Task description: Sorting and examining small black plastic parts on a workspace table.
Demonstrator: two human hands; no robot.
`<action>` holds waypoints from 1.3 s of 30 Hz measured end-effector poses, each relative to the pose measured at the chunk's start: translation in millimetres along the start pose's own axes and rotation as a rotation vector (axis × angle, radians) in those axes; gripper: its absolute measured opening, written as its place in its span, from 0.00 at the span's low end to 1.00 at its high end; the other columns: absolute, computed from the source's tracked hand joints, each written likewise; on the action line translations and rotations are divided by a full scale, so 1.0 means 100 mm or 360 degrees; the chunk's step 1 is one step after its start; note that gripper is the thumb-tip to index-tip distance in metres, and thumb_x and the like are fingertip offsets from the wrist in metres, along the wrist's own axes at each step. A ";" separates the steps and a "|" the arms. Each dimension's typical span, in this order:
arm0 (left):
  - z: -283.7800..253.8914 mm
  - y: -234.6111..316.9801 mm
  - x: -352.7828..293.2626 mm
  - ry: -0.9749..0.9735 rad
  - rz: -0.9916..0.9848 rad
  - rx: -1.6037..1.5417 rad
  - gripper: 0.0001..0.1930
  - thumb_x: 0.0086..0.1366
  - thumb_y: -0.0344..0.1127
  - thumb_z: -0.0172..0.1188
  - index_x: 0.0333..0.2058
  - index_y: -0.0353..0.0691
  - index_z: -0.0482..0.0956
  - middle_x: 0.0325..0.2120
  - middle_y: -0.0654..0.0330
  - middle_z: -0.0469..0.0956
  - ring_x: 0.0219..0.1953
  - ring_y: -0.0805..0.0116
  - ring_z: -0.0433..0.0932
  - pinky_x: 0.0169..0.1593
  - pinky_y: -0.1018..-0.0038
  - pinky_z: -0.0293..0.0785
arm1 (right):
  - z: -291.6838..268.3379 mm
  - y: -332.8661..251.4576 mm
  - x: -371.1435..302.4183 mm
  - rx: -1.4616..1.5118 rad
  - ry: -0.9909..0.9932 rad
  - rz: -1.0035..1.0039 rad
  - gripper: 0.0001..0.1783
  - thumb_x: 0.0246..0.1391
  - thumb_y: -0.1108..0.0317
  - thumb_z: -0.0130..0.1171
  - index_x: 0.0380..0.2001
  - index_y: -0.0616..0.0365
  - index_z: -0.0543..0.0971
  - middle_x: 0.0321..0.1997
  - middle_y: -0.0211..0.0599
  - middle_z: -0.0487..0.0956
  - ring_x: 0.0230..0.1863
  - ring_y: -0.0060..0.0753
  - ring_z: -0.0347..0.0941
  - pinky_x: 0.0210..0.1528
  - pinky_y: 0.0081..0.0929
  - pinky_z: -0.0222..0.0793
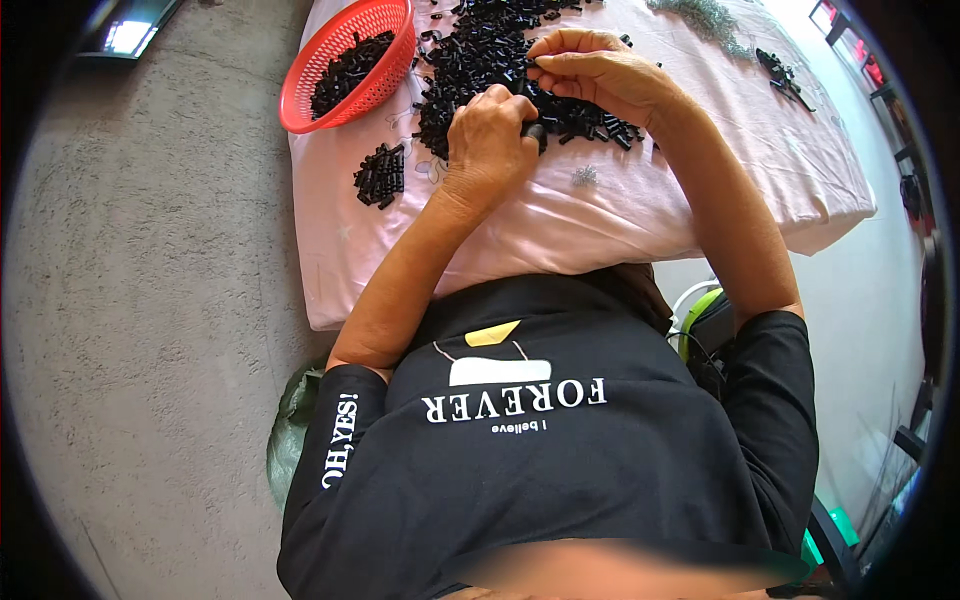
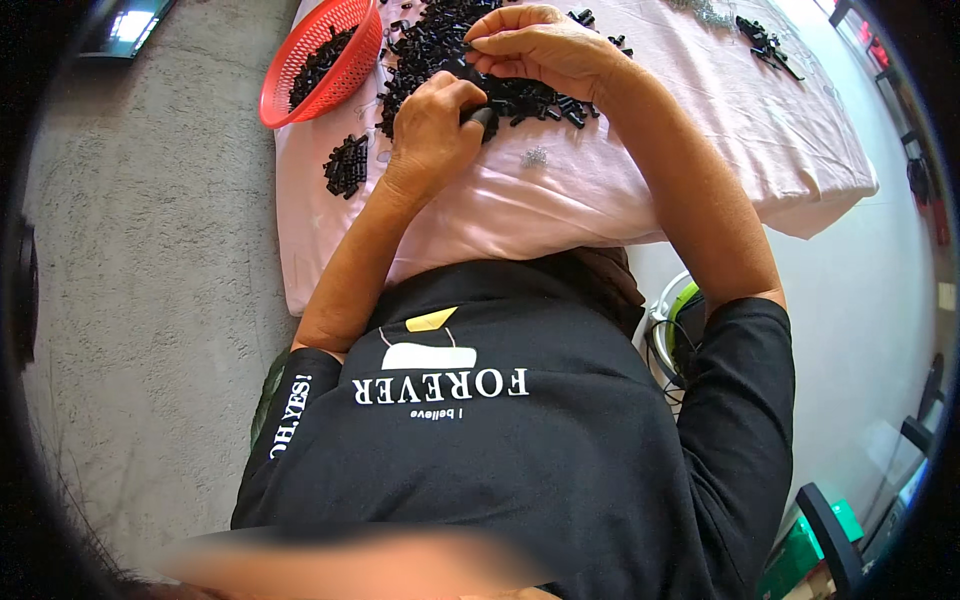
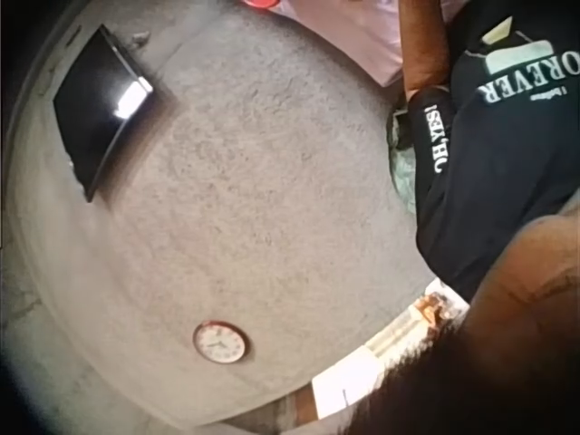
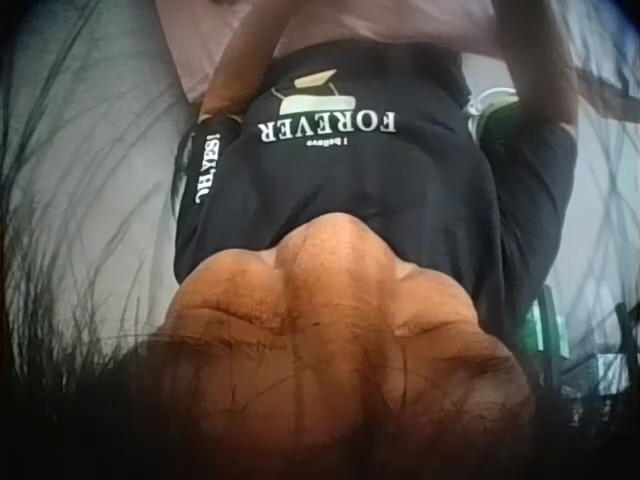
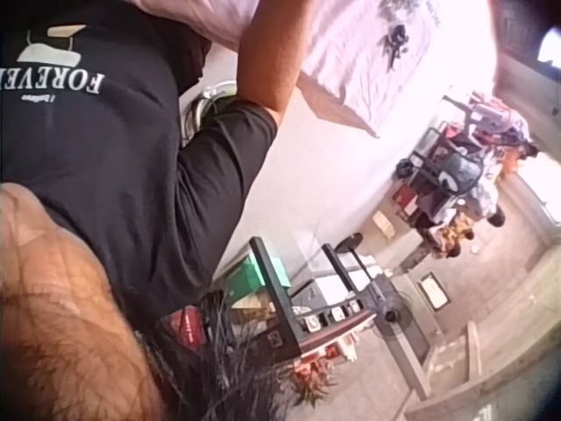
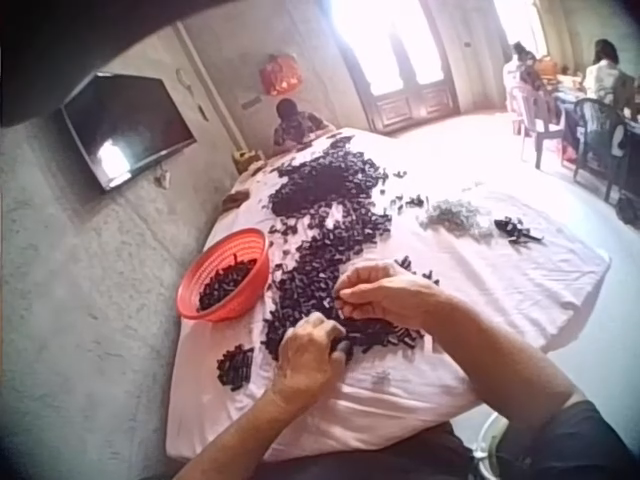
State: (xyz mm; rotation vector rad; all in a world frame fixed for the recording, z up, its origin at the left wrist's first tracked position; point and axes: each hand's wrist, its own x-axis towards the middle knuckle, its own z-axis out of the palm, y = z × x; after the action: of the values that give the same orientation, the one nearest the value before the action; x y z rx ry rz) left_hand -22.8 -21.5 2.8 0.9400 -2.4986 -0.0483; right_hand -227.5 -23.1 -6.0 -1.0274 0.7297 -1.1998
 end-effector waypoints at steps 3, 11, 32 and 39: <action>0.00 -0.04 -0.01 0.0044 -0.0024 -0.0058 0.06 0.51 0.27 0.59 0.30 0.39 0.80 0.30 0.54 0.75 0.36 0.52 0.77 0.42 0.62 0.74 | -0.01 0.02 0.01 -0.0047 -0.0064 -0.0007 0.11 0.59 0.68 0.59 0.44 0.57 0.77 0.38 0.31 0.80 0.36 0.15 0.76 0.43 0.13 0.75; -0.19 -0.09 -0.08 0.0006 -0.0585 -0.1292 0.13 0.60 0.15 0.48 0.40 0.33 0.79 0.32 0.62 0.80 0.35 0.78 0.78 0.41 0.82 0.75 | 0.05 0.02 -0.02 -0.0043 -0.0215 0.0005 0.09 0.59 0.70 0.59 0.42 0.61 0.77 0.37 0.34 0.81 0.37 0.19 0.79 0.43 0.15 0.77; -0.26 -0.03 -0.17 0.0332 -0.0371 -0.1654 0.14 0.57 0.12 0.51 0.40 0.30 0.77 0.36 0.59 0.79 0.39 0.76 0.78 0.49 0.81 0.74 | 0.14 0.02 -0.05 -0.0051 -0.0320 0.0059 0.09 0.60 0.70 0.58 0.42 0.62 0.77 0.36 0.37 0.81 0.35 0.21 0.80 0.43 0.16 0.79; -0.24 -0.05 -0.17 0.0335 -0.0433 -0.1718 0.10 0.60 0.15 0.55 0.39 0.32 0.78 0.34 0.61 0.80 0.36 0.77 0.78 0.45 0.82 0.75 | 0.16 0.01 -0.05 -0.0075 -0.0326 0.0076 0.09 0.59 0.70 0.58 0.41 0.61 0.78 0.36 0.36 0.82 0.34 0.20 0.80 0.42 0.15 0.79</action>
State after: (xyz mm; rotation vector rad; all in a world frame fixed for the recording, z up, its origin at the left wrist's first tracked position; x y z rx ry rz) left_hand 2.0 -11.3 15.7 0.7095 -1.7011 -1.1715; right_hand -214.0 -13.9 -1.3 -1.1468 0.6203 -1.0232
